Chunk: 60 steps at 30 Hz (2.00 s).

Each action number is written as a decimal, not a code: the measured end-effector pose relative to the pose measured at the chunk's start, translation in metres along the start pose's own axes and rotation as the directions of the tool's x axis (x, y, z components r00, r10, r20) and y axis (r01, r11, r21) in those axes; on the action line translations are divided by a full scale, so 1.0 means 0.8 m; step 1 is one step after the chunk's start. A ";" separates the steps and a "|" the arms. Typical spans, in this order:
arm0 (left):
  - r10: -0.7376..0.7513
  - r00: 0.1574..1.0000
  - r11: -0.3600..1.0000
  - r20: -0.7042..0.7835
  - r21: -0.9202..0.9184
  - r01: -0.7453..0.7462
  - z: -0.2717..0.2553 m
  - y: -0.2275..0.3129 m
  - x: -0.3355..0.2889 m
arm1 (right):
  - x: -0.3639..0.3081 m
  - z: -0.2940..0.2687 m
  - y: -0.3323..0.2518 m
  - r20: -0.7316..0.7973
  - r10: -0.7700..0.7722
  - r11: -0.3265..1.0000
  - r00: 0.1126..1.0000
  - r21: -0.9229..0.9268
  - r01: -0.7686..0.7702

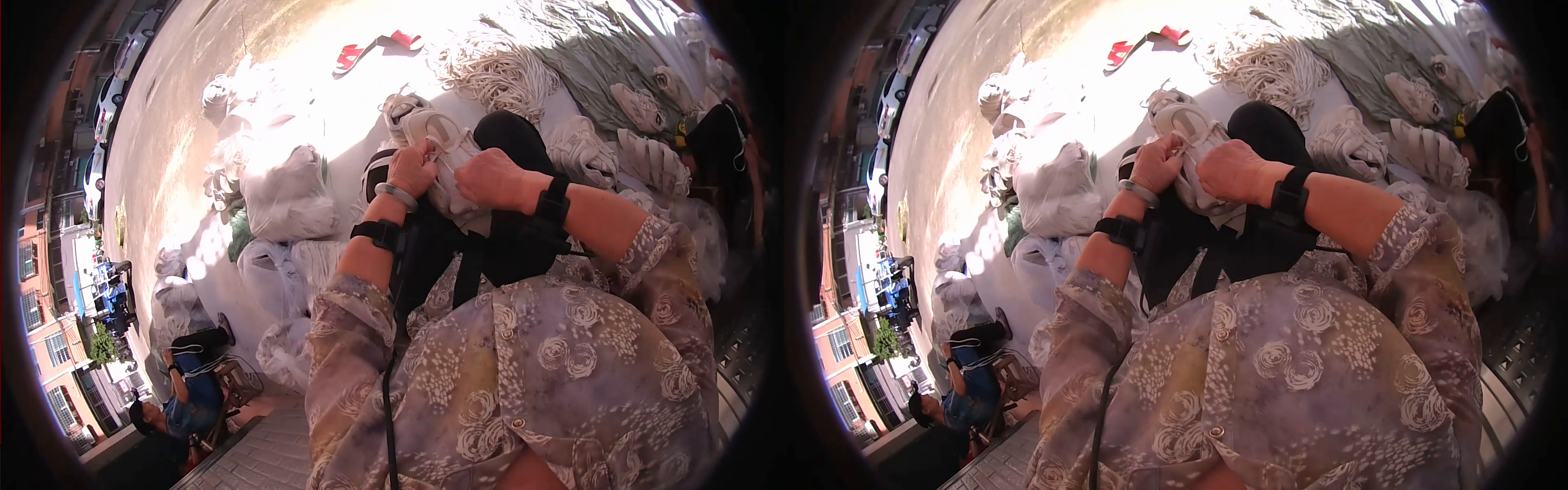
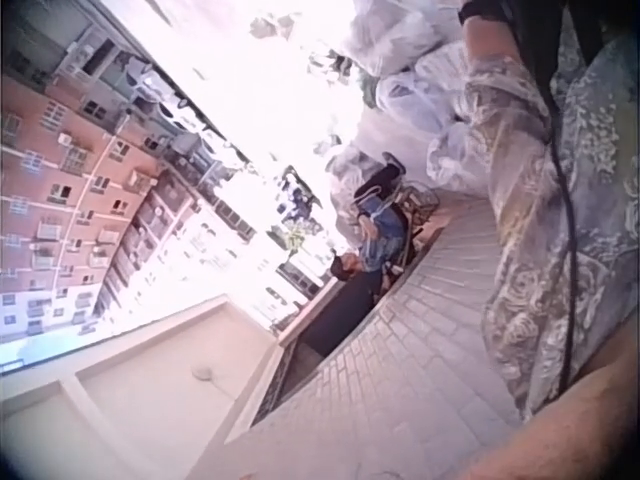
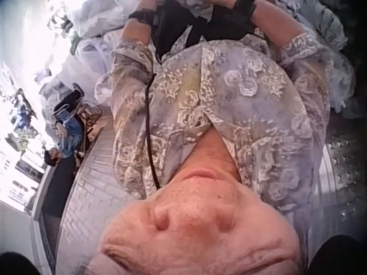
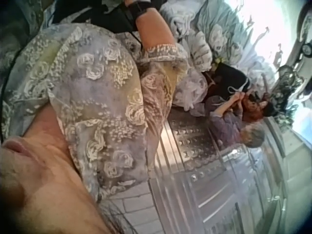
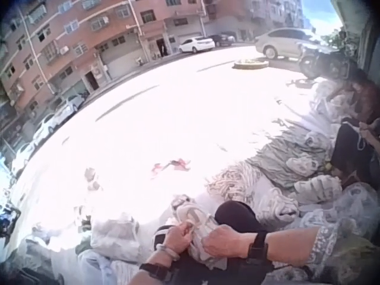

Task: Insert laces into a white athletic shoe.

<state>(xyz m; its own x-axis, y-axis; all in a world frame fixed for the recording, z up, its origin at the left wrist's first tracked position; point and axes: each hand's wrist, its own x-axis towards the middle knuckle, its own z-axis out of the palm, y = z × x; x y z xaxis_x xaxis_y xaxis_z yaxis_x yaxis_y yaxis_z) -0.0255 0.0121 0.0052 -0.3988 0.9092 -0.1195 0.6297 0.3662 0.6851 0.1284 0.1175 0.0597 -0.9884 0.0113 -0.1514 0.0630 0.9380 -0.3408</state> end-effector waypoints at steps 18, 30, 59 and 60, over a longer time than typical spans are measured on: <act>0.229 0.952 0.966 -0.202 -0.070 -0.248 -0.008 0.040 -0.005 | -0.003 -0.082 -0.043 -0.567 -0.194 0.555 0.801 0.610 0.566; 0.320 0.930 0.802 -0.182 0.575 -0.164 -0.015 0.037 0.001 | -0.267 -0.005 0.059 0.315 0.458 0.345 0.831 0.798 -0.493; -0.125 0.862 0.981 -0.492 0.070 0.182 0.028 0.051 -0.012 | -0.111 -0.020 0.071 0.004 0.476 0.659 0.880 0.661 -0.359; -0.118 0.862 0.981 -0.492 0.076 0.177 0.028 0.053 -0.009 | -0.077 -0.014 0.068 -0.048 0.459 0.699 0.887 0.636 -0.328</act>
<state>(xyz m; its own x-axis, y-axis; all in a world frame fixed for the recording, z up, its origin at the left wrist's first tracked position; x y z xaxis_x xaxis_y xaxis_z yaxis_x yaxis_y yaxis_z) 0.0192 0.0257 0.0187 -0.7463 0.6435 0.1703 0.5979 0.5357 0.5962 0.1914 0.1721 0.0611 -0.8544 0.4575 -0.2465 0.4556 0.4312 -0.7788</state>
